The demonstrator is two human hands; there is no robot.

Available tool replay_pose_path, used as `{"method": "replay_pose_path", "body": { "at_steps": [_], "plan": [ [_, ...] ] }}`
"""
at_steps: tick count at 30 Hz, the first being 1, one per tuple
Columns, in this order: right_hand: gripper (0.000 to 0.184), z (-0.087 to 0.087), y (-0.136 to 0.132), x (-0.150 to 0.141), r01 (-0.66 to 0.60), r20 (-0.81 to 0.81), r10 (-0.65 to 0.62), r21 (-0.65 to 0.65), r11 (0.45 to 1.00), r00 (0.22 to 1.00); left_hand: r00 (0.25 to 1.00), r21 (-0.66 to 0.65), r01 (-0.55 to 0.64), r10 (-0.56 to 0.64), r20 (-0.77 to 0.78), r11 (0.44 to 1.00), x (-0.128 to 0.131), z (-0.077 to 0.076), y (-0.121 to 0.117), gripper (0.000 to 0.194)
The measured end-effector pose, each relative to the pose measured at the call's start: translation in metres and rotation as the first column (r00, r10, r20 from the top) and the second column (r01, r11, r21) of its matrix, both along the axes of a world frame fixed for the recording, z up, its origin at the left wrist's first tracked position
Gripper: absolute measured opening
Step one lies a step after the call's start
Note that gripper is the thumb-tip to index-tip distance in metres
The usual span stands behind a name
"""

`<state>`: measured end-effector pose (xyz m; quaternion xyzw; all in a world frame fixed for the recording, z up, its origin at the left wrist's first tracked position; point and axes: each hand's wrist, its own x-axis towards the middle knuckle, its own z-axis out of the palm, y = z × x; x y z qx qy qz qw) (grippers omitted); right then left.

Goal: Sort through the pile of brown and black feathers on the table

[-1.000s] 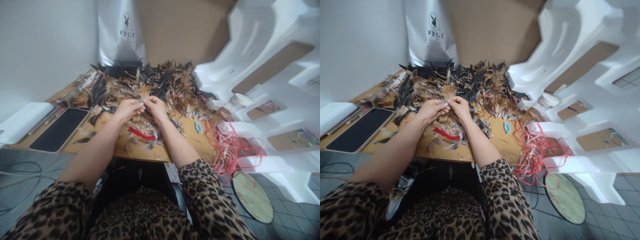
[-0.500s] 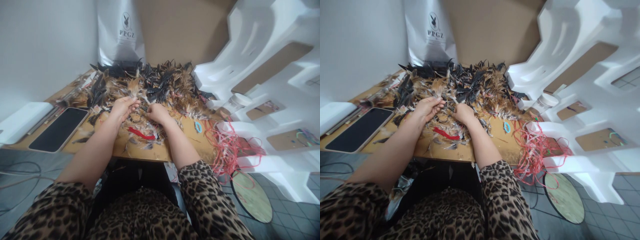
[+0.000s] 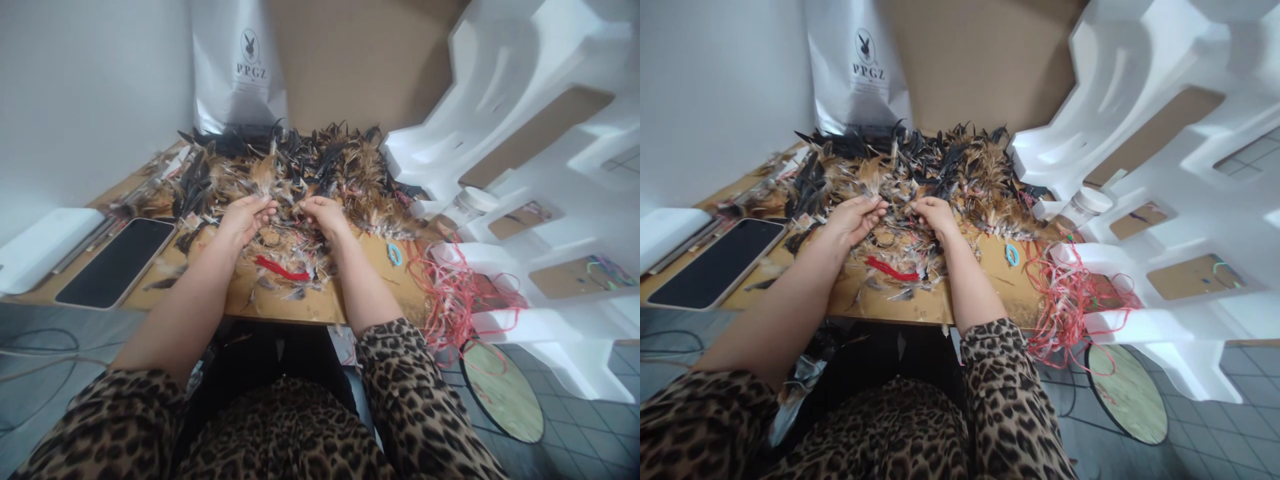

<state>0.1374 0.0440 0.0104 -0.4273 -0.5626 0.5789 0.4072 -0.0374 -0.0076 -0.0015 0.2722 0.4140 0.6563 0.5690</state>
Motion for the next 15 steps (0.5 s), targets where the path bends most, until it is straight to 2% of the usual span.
{"method": "replay_pose_path", "body": {
  "at_steps": [4, 7, 11, 15],
  "plan": [
    [0.03, 0.0009, -0.0001, -0.001, -0.021, -0.143, 0.01, -0.075, 0.997, 0.99, 0.998, -0.034, 0.062, -0.063, -0.01, 0.997, 0.0031, 0.0019, -0.003, 0.009],
    [0.03, 0.0006, -0.002, -0.0025, -0.049, -0.164, 0.041, -0.048, 0.998, 0.986, 0.997, -0.035, 0.079, -0.079, -0.009, 0.996, 0.0044, 0.0017, -0.0034, 0.011],
    [0.031, 0.0001, -0.0049, -0.0032, -0.151, -0.108, 0.155, 0.045, 0.988, 0.982, 0.999, 0.006, 0.049, -0.049, 0.015, 0.999, 0.0024, -0.0009, -0.0012, 0.01],
    [0.026, 0.0024, -0.0081, -0.0012, -0.27, 0.07, 0.263, 0.128, 0.954, 0.962, 0.999, 0.074, 0.017, -0.019, 0.035, 0.997, -0.0023, -0.0011, -0.0005, 0.009]
  ]
}}
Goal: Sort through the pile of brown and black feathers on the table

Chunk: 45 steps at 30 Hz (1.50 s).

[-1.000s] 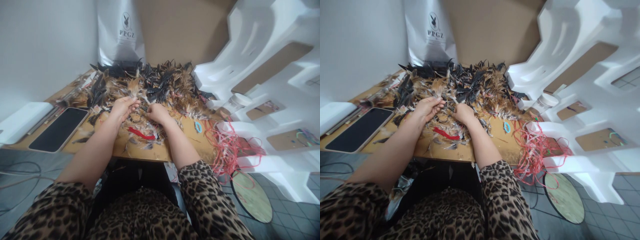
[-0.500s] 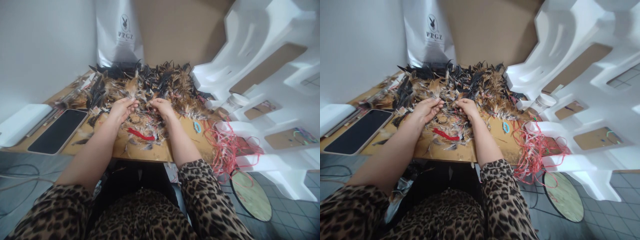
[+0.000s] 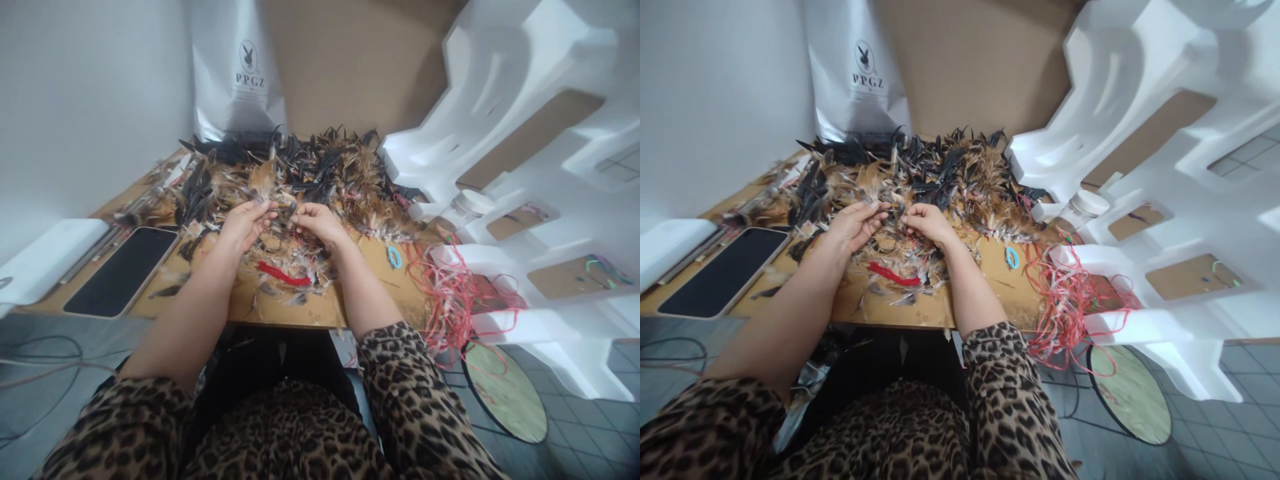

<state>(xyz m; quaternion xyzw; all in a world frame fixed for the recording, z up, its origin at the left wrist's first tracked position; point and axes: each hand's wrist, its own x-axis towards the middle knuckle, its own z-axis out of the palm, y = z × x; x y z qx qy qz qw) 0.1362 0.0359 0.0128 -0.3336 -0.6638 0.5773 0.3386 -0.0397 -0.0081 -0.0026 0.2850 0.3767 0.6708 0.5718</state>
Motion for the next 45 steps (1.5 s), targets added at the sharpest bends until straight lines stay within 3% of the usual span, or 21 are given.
{"method": "replay_pose_path", "body": {
  "at_steps": [6, 15, 19, 23, 26, 28, 31, 34, 37, 40, 45],
  "plan": [
    [0.017, 0.004, -0.001, 0.003, -0.111, 0.232, 0.076, 0.141, 0.984, 0.97, 0.996, 0.058, -0.014, 0.019, -0.091, 0.998, -0.004, 0.006, -0.005, 0.017],
    [0.013, -0.003, 0.004, 0.005, -0.14, 0.275, 0.077, 0.219, 0.966, 0.958, 0.932, -0.029, 0.026, -0.035, -0.36, 0.999, -0.003, -0.003, -0.001, 0.023],
    [0.012, -0.007, 0.008, 0.008, -0.061, 0.253, 0.005, 0.212, 0.975, 0.967, 0.954, -0.037, 0.025, -0.035, -0.298, 0.999, -0.002, -0.004, 0.0, 0.02],
    [0.014, -0.007, 0.012, 0.01, 0.112, 0.146, -0.122, 0.076, 0.991, 0.982, 0.995, 0.01, -0.067, 0.067, -0.074, 0.998, -0.005, -0.005, 0.004, 0.012],
    [0.02, -0.004, 0.012, 0.008, 0.209, -0.069, -0.225, -0.183, 0.961, 0.972, 0.992, 0.028, -0.115, 0.113, 0.049, 0.993, -0.005, -0.008, 0.007, 0.009],
    [0.023, -0.002, 0.008, 0.005, 0.177, -0.201, -0.255, -0.337, 0.925, 0.946, 0.991, 0.033, -0.119, 0.116, 0.073, 0.992, -0.004, -0.01, 0.009, 0.009],
    [0.023, 0.001, 0.0, -0.002, 0.102, -0.216, -0.202, -0.401, 0.91, 0.955, 0.989, 0.036, -0.139, 0.137, 0.056, 0.99, 0.0, -0.011, 0.009, 0.011],
    [0.026, 0.002, -0.007, -0.005, 0.104, -0.053, -0.13, -0.343, 0.934, 0.99, 0.984, 0.036, -0.177, 0.176, 0.021, 0.984, 0.002, -0.01, 0.008, 0.012],
    [0.026, 0.003, -0.009, -0.005, 0.189, 0.06, -0.181, -0.171, 0.967, 0.982, 0.98, 0.053, -0.198, 0.199, -0.013, 0.979, 0.004, -0.01, 0.009, 0.014],
    [0.031, 0.003, -0.01, -0.006, 0.227, 0.03, -0.225, -0.08, 0.971, 0.974, 0.978, 0.066, -0.182, 0.188, -0.093, 0.981, 0.007, -0.011, 0.008, 0.015],
    [0.034, 0.0, -0.013, -0.019, 0.268, -0.107, -0.283, -0.136, 0.954, 0.953, 0.954, 0.064, -0.107, 0.121, -0.275, 0.992, 0.012, -0.012, 0.006, 0.013]
  ]
}}
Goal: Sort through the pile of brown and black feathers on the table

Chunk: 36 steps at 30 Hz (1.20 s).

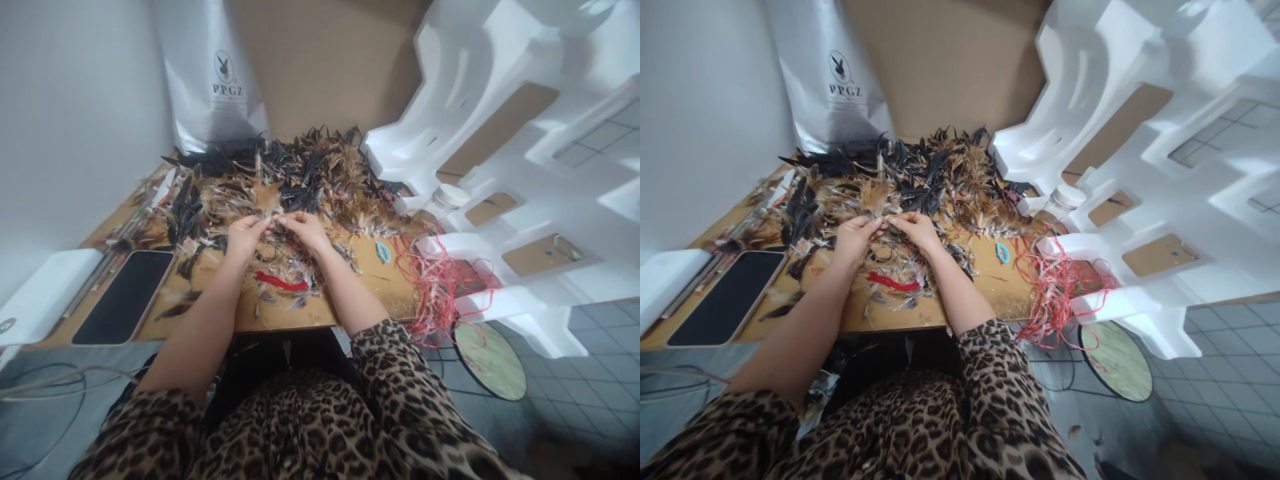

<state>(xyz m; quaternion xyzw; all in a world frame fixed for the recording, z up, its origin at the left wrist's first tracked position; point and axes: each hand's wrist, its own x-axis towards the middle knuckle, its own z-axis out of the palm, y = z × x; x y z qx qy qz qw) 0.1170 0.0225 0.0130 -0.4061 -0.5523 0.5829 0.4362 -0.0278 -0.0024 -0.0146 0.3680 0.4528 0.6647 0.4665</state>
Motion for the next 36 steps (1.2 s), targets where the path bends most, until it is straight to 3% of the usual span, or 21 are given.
{"method": "replay_pose_path", "body": {
  "at_steps": [5, 13, 18, 30, 36],
  "plan": [
    [0.027, -0.001, -0.002, -0.01, 0.057, -0.061, -0.057, 0.0, 0.998, 0.997, 0.996, -0.031, 0.058, -0.06, -0.066, 0.998, 0.002, -0.001, -0.002, 0.015],
    [0.026, -0.009, 0.006, -0.005, 0.001, -0.13, 0.009, 0.076, 0.997, 0.991, 0.947, -0.06, 0.255, -0.237, 0.218, 0.965, 0.0, 0.004, -0.005, 0.018],
    [0.024, -0.013, 0.012, 0.0, -0.052, -0.111, 0.067, 0.135, 0.99, 0.992, 0.921, -0.112, 0.271, -0.224, 0.319, 0.956, -0.004, 0.006, -0.005, 0.011],
    [0.025, -0.01, 0.012, 0.008, -0.11, 0.139, 0.073, 0.278, 0.954, 0.988, 0.936, -0.224, 0.341, -0.307, 0.174, 0.913, -0.002, 0.004, -0.008, 0.016],
    [0.025, -0.012, 0.013, 0.006, -0.085, 0.068, 0.072, 0.206, 0.975, 0.995, 0.951, -0.234, 0.309, -0.306, 0.05, 0.922, 0.0, 0.005, -0.009, 0.018]
  ]
}}
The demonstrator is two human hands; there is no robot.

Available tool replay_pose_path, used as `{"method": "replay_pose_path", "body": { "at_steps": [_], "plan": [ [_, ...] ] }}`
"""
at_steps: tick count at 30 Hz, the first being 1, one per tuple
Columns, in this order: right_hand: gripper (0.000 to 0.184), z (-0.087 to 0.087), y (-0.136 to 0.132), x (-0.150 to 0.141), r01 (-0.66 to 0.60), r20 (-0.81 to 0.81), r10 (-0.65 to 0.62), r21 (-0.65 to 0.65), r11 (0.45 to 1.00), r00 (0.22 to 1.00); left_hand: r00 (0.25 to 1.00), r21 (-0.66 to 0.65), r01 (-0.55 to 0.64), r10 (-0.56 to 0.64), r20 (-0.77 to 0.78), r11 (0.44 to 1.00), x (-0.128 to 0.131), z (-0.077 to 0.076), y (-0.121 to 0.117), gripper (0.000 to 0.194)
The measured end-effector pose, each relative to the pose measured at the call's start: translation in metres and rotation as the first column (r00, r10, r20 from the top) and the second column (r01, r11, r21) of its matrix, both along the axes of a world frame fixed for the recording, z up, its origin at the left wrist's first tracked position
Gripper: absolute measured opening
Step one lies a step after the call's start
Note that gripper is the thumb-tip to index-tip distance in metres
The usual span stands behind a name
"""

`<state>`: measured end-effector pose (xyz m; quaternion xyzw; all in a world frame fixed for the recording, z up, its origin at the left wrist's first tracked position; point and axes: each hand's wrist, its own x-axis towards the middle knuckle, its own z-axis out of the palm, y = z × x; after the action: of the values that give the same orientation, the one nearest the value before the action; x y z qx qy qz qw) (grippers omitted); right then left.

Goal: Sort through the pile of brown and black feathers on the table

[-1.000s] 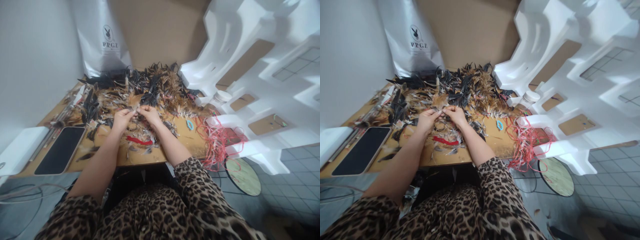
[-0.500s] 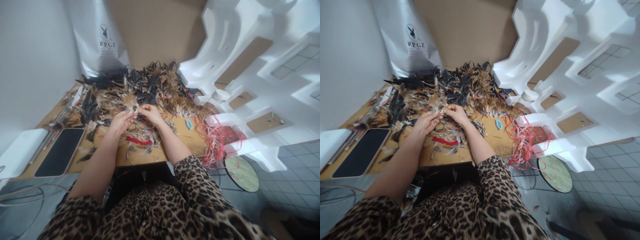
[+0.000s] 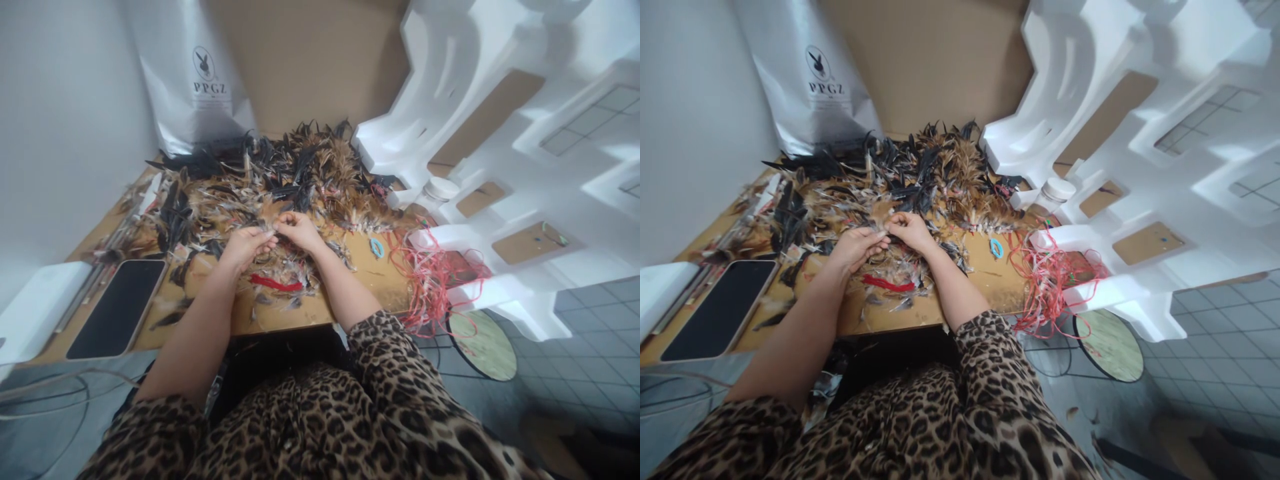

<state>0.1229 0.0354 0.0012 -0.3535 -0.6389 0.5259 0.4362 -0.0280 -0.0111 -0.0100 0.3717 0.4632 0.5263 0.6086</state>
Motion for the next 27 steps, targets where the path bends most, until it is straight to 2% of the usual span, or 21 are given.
{"method": "replay_pose_path", "body": {
  "at_steps": [4, 7, 11, 16, 18, 23, 27],
  "plan": [
    [0.034, 0.002, 0.002, 0.003, -0.041, -0.199, -0.005, -0.229, 0.973, 0.98, 0.994, 0.006, -0.101, 0.1, 0.033, 0.995, -0.003, 0.0, 0.002, 0.018],
    [0.039, 0.005, 0.002, 0.007, -0.122, -0.272, 0.034, -0.315, 0.941, 0.962, 0.992, -0.001, -0.108, 0.108, 0.066, 0.994, -0.003, 0.0, 0.002, 0.02],
    [0.042, 0.006, 0.002, 0.01, -0.153, -0.278, 0.058, -0.333, 0.931, 0.959, 0.997, -0.006, -0.056, 0.056, 0.054, 0.998, 0.0, 0.002, 0.0, 0.025],
    [0.041, 0.007, 0.002, 0.012, -0.18, -0.287, 0.087, -0.317, 0.931, 0.954, 0.982, 0.056, -0.174, 0.168, 0.088, 0.983, -0.006, 0.007, 0.0, 0.022],
    [0.041, 0.008, 0.002, 0.014, -0.178, -0.292, 0.086, -0.302, 0.936, 0.953, 0.98, 0.091, -0.183, 0.175, 0.09, 0.979, -0.009, 0.008, 0.0, 0.023],
    [0.042, 0.011, 0.002, 0.018, -0.157, -0.273, 0.071, -0.304, 0.94, 0.959, 0.994, 0.095, -0.105, 0.107, -0.025, 0.99, -0.008, 0.006, 0.0, 0.028],
    [0.041, 0.01, 0.003, 0.018, -0.156, -0.282, 0.065, -0.316, 0.936, 0.957, 0.987, 0.12, -0.086, 0.101, -0.122, 0.989, -0.002, 0.002, 0.0, 0.026]
  ]
}}
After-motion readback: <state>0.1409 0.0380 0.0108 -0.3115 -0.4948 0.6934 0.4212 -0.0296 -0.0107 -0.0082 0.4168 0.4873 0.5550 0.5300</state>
